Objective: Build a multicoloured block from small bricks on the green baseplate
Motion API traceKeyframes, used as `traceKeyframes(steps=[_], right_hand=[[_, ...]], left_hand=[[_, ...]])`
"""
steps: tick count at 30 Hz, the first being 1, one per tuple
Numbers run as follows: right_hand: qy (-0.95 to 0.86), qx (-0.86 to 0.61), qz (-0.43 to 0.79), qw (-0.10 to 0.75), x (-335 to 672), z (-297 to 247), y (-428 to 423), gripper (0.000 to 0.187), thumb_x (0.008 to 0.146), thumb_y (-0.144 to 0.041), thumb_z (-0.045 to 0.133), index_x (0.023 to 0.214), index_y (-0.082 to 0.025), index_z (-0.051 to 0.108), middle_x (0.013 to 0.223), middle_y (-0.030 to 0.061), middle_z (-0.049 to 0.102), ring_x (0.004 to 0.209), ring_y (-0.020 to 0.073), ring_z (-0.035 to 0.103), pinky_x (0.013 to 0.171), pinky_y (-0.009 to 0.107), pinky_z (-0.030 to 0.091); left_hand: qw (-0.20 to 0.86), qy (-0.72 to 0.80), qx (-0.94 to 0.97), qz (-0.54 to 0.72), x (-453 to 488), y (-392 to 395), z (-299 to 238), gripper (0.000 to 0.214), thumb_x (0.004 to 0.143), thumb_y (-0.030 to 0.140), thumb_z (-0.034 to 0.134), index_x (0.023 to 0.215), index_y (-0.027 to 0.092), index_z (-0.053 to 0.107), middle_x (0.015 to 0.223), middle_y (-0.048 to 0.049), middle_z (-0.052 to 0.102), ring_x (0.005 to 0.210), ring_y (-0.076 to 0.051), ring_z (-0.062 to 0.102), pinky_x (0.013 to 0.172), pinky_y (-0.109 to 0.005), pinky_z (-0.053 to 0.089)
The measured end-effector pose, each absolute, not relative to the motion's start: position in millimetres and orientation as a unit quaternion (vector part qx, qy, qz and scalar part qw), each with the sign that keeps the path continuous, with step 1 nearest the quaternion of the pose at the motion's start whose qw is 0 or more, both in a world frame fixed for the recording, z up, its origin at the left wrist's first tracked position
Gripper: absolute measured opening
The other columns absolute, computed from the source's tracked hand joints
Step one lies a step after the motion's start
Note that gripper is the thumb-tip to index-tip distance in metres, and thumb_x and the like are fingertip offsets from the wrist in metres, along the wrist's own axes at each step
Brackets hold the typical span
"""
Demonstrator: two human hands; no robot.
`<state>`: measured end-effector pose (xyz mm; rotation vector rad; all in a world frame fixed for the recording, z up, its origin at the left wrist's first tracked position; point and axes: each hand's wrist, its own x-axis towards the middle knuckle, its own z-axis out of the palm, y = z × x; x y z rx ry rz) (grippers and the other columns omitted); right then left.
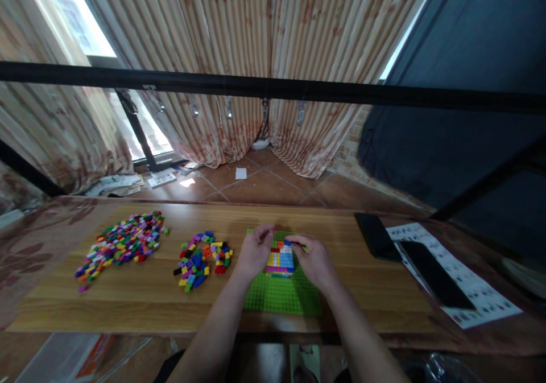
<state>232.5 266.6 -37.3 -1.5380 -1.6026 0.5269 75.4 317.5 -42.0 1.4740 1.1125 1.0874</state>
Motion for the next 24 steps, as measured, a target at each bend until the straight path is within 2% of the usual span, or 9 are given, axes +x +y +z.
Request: traceKeyframes(steps=[5, 10, 18, 24], right_hand=[[-0.618, -0.622, 0.234, 0.42, 233.3, -39.5, 267.1, 0.035, 0.082, -0.018, 0.052, 0.113, -0.021, 0.067, 0.099, 0.0068, 0.071, 0.094, 0.0204, 0.064, 0.091, 0.039, 0.047], [-0.622, -0.624, 0.241, 0.407, 233.6, -37.4, 267.1, 0.046, 0.082, -0.017, 0.051, 0.128, -0.023, 0.057, 0.099, 0.0053, 0.071, 0.094, 0.02, 0.064, 0.091, 0.039, 0.046], [-0.635, -0.623, 0.221, 0.401, 233.3, -36.7, 265.1, 0.048, 0.083, -0.02, 0.051, 0.131, -0.025, 0.054, 0.097, 0.0047, 0.071, 0.094, 0.0206, 0.064, 0.09, 0.04, 0.047], [-0.624, -0.61, 0.245, 0.424, 236.5, -42.5, 263.8, 0.043, 0.084, -0.023, 0.053, 0.126, -0.025, 0.058, 0.099, 0.0051, 0.072, 0.093, 0.02, 0.066, 0.091, 0.039, 0.047]], left_hand=[[0.523, 0.439, 0.591, 0.43, 84.8, 318.9, -49.9, 0.022, 0.08, 0.021, 0.059, 0.099, 0.015, 0.068, 0.089, -0.0064, 0.072, 0.082, -0.018, 0.065, 0.075, -0.028, 0.051], [0.522, 0.424, 0.611, 0.417, 88.9, 319.2, -54.0, 0.022, 0.077, 0.022, 0.061, 0.097, 0.013, 0.068, 0.089, -0.007, 0.071, 0.083, -0.017, 0.065, 0.076, -0.028, 0.051], [0.549, 0.431, 0.577, 0.424, 96.3, 316.7, -49.5, 0.025, 0.07, 0.012, 0.066, 0.094, 0.012, 0.066, 0.082, -0.0055, 0.069, 0.076, -0.015, 0.065, 0.072, -0.026, 0.05], [0.57, 0.449, 0.539, 0.427, 97.9, 314.4, -44.0, 0.027, 0.066, 0.007, 0.067, 0.092, 0.011, 0.065, 0.077, -0.0039, 0.068, 0.071, -0.013, 0.063, 0.066, -0.023, 0.049]])
